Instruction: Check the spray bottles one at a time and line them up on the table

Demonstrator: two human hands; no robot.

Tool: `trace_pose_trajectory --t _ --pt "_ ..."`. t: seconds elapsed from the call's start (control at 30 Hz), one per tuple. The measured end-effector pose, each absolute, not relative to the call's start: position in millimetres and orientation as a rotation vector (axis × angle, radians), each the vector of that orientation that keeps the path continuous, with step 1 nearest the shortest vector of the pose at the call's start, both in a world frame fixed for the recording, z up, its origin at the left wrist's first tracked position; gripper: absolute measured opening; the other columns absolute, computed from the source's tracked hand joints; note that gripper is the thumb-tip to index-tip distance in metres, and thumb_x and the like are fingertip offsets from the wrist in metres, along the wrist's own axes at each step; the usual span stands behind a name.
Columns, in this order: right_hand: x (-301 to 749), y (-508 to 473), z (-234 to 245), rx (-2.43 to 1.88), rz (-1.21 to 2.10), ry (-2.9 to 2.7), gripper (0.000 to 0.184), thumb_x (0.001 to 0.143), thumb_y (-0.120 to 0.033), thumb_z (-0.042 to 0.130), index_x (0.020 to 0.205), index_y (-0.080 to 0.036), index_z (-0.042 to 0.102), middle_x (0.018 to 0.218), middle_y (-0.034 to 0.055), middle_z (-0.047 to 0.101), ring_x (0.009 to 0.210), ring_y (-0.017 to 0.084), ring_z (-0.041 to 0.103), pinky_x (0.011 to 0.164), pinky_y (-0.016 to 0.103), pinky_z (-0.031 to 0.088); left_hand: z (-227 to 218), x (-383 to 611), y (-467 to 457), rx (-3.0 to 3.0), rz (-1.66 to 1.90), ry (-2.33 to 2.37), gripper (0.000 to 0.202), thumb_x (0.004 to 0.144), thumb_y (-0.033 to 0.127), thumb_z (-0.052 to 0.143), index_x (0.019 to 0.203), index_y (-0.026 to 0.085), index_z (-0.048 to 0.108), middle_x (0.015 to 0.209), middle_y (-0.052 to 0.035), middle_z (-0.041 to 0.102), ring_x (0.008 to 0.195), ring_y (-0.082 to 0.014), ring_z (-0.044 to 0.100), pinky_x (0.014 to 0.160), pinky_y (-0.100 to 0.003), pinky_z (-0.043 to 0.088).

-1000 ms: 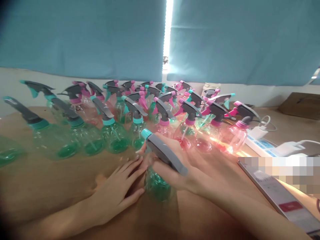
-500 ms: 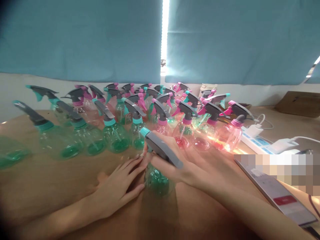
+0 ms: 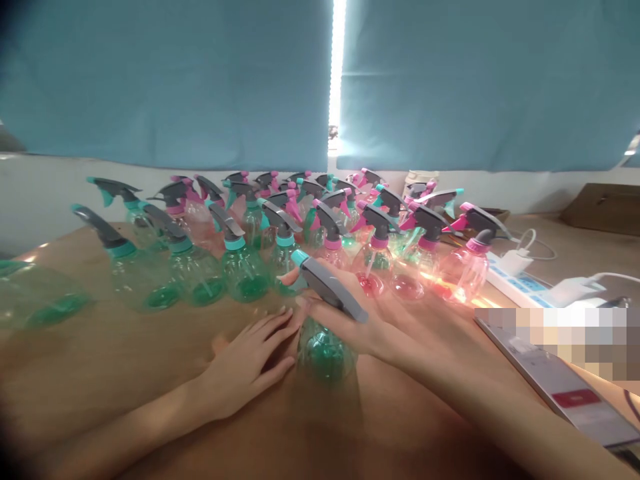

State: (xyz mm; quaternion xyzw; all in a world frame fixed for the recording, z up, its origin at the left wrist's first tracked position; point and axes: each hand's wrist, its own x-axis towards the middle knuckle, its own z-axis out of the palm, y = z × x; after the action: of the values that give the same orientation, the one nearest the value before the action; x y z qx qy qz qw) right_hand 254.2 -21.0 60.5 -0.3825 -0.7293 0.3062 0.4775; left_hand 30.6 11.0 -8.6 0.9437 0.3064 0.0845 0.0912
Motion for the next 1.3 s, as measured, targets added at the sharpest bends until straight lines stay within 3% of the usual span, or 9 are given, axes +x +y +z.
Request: trace_pose_trajectory --t 0.1,0.2,0.43,0.57,0.77,0.9,1.03,1.17,1.3 --pt "253 -21 63 -0.859 0.839 -1.696 0.031 0.084 -0.014 0.055 0.111 -0.027 0.064 0.105 0.0021 0.072 0.094 0.018 0.069 0.089 0.035 0.054 -6 25 10 2.799 0.250 0.928 0.048 0.101 0.040 0.047 0.143 0.017 0.045 0.152 -0.0118 0.042 0.140 -0.0293 0.036 0.113 -0.049 0.031" --pt "253 -20 63 -0.853 0.858 -1.673 0.026 0.085 -0.017 0.056 0.109 -0.025 0.063 0.116 0.0043 0.069 0.108 0.019 0.066 0.096 0.038 0.052 -3 21 8 2.800 0.248 0.951 0.046 0.100 0.039 0.047 0.141 0.016 0.048 0.150 -0.0118 0.044 0.138 -0.0293 0.039 0.113 -0.050 0.031" --pt "252 -21 63 -0.930 0.886 -1.678 0.026 0.087 -0.022 0.059 0.112 -0.025 0.059 0.115 0.0063 0.068 0.090 0.017 0.070 0.083 0.037 0.058 -2 23 8 2.830 0.237 0.962 0.046 0.100 0.038 0.047 0.140 0.016 0.048 0.149 -0.0124 0.045 0.138 -0.0292 0.040 0.111 -0.050 0.033" --pt "248 -20 60 -0.903 0.850 -1.630 0.031 0.084 -0.022 0.062 0.114 -0.026 0.059 0.114 0.0064 0.069 0.089 0.019 0.071 0.082 0.039 0.060 -2 23 9 2.830 0.233 0.958 0.046 0.100 0.037 0.047 0.141 0.016 0.048 0.149 -0.0124 0.046 0.137 -0.0287 0.040 0.111 -0.050 0.033" --pt "246 -16 48 -0.865 0.778 -1.641 0.041 0.080 -0.017 0.067 0.118 -0.027 0.059 0.122 0.0071 0.068 0.093 0.019 0.072 0.075 0.032 0.063 -3 23 9 2.822 0.230 0.948 0.046 0.100 0.036 0.048 0.141 0.016 0.047 0.149 -0.0122 0.045 0.138 -0.0283 0.040 0.112 -0.049 0.032" --pt "247 -13 43 -0.835 0.713 -1.646 0.035 0.080 -0.014 0.067 0.112 -0.028 0.060 0.116 0.0041 0.070 0.087 0.017 0.074 0.071 0.029 0.063 -4 23 10 2.827 0.234 0.943 0.047 0.100 0.036 0.048 0.142 0.016 0.047 0.149 -0.0124 0.045 0.138 -0.0286 0.039 0.112 -0.049 0.032" --pt "248 -15 45 -0.811 0.649 -1.702 0.041 0.079 -0.005 0.059 0.110 -0.031 0.060 0.101 -0.0001 0.072 0.086 0.015 0.073 0.070 0.027 0.063 -5 23 9 2.826 0.269 0.931 0.046 0.100 0.037 0.047 0.141 0.017 0.048 0.149 -0.0120 0.045 0.138 -0.0289 0.039 0.112 -0.050 0.032" --pt "250 -18 48 -0.809 0.638 -1.756 0.032 0.076 -0.003 0.052 0.093 -0.027 0.064 0.108 0.0025 0.070 0.089 0.016 0.073 0.070 0.028 0.063 -6 23 10 2.827 0.261 0.929 0.046 0.100 0.037 0.047 0.141 0.015 0.048 0.150 -0.0125 0.044 0.139 -0.0283 0.038 0.113 -0.050 0.031" --pt "251 -18 46 -0.828 0.653 -1.756 0.026 0.077 -0.005 0.053 0.089 -0.025 0.064 0.118 0.0047 0.068 0.089 0.018 0.072 0.073 0.033 0.063 -7 22 10 2.826 0.274 0.917 0.046 0.100 0.037 0.046 0.141 0.016 0.047 0.149 -0.0120 0.045 0.138 -0.0285 0.039 0.113 -0.049 0.031"
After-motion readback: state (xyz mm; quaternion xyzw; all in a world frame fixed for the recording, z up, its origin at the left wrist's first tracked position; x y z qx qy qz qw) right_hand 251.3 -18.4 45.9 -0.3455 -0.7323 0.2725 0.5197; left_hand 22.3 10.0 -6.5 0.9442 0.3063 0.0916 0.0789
